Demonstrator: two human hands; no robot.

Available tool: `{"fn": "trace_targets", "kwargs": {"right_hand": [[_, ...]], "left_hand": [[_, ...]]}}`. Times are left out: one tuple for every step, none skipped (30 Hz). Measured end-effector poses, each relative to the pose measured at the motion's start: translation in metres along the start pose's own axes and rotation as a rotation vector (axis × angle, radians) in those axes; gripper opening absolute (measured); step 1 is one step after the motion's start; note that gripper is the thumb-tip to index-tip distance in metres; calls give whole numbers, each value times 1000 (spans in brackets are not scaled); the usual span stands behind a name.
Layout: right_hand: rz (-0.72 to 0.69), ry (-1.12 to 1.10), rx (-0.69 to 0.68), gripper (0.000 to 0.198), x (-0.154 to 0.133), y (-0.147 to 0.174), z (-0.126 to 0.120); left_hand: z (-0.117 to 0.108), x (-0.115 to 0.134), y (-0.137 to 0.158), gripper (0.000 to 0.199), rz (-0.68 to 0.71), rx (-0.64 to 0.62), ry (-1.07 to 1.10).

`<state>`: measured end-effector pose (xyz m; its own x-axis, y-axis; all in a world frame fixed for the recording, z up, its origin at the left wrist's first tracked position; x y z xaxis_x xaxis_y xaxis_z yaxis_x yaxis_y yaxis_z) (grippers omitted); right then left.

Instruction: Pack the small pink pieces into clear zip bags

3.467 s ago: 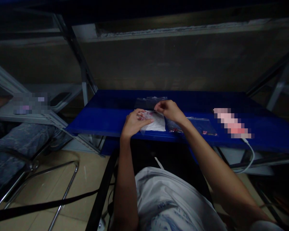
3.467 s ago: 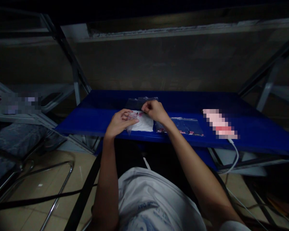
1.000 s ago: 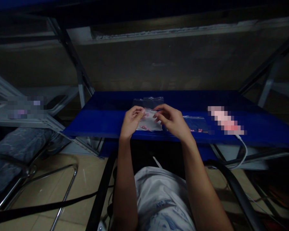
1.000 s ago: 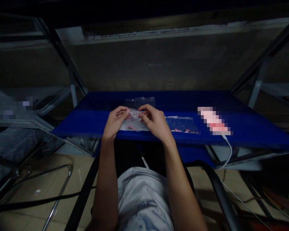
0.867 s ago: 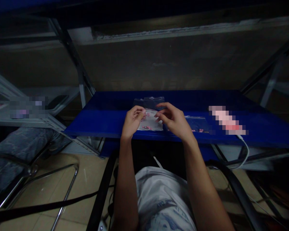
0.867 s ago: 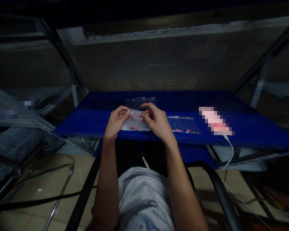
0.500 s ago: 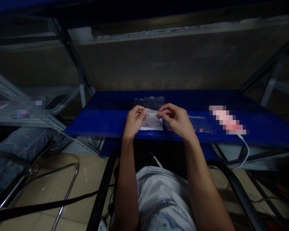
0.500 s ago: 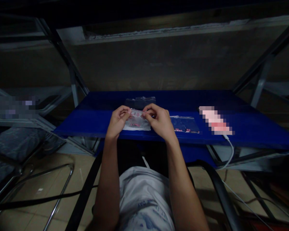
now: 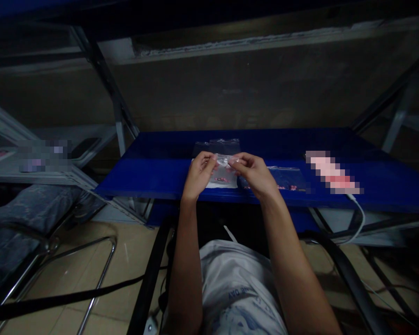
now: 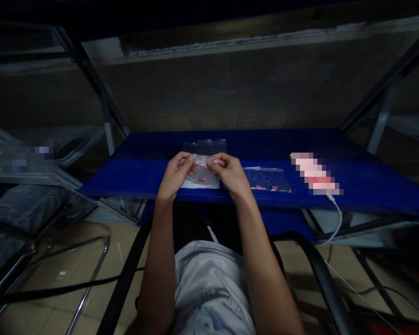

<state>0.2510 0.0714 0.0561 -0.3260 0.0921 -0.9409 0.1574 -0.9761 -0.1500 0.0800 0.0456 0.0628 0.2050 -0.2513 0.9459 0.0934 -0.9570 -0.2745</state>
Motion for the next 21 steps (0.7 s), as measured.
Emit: {"fn": "trace_targets", "kwargs": {"right_hand": [[1, 5, -10, 39, 1, -1, -1], [-5, 12, -17, 38, 1, -1, -1], [-13, 16, -18, 36, 1, -1, -2], [-22, 19, -15, 35, 0, -1, -2], [-28, 20, -12, 35, -1, -1, -2], [-31, 18, -11, 34, -2, 0, -2], [-31, 13, -13, 34, -3, 0, -2], [-28, 8, -15, 34, -4, 1, -1], [-25, 4, -17, 34, -5, 2, -1], [-25, 3, -19, 33, -6, 2, -1], [-31, 6, -18, 33, -7, 2, -1], [-40, 11, -14, 32, -8, 3, -1], [-52, 17, -7, 32, -9, 3, -2], [-67, 25, 1, 31, -10, 4, -2], [-82, 36, 11, 29, -12, 4, -3], [-98, 49, 20, 28, -13, 4, -3], [-111, 66, 27, 26, -14, 5, -3], [-123, 85, 31, 25, -15, 5, -3], [-133, 103, 33, 24, -16, 6, -3], [-140, 114, 36, 23, -17, 6, -3], [-145, 120, 38, 23, -18, 6, -2]], "left_hand": [[1, 0, 0, 19, -1, -14, 1], [1, -1, 0, 20, 0, -22, 2], [2, -2, -1, 20, 0, -24, 4], [2, -3, -1, 20, -1, -23, 7], [2, -4, -2, 20, -2, -22, 8], [2, -5, -2, 21, -1, -21, 9], [2, -5, -2, 22, 4, -19, 10], [1, -6, -3, 23, 10, -17, 10], [1, -6, -3, 24, 16, -15, 9], [1, -5, -3, 25, 19, -13, 8], [0, -4, -2, 25, 21, -10, 7], [-1, -4, -2, 25, 21, -7, 7], [-1, -3, -2, 24, 22, -6, 5], [-2, -2, -2, 24, 24, -7, 2], [-2, -2, -1, 24, 27, -10, -2], [-2, -1, -1, 25, 29, -13, -6], [-2, -2, -1, 25, 31, -16, -9], [-2, -2, -1, 26, 32, -20, -9], [-2, -2, -1, 26, 33, -24, -7], [-1, -3, -2, 27, 35, -28, -4], [0, -3, -2, 27, 38, -32, -4]]}}
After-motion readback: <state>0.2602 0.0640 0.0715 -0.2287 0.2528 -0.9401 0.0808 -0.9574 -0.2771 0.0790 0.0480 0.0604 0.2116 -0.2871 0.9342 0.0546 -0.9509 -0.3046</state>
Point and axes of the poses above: each hand's wrist, its own y-axis away from the middle knuckle, its own z-axis out of the palm, x = y × z, the point moved 4 cm from there along -y, towards the middle knuckle, and after that the axes turned 12 degrees about -y, right-handed, at the moved point
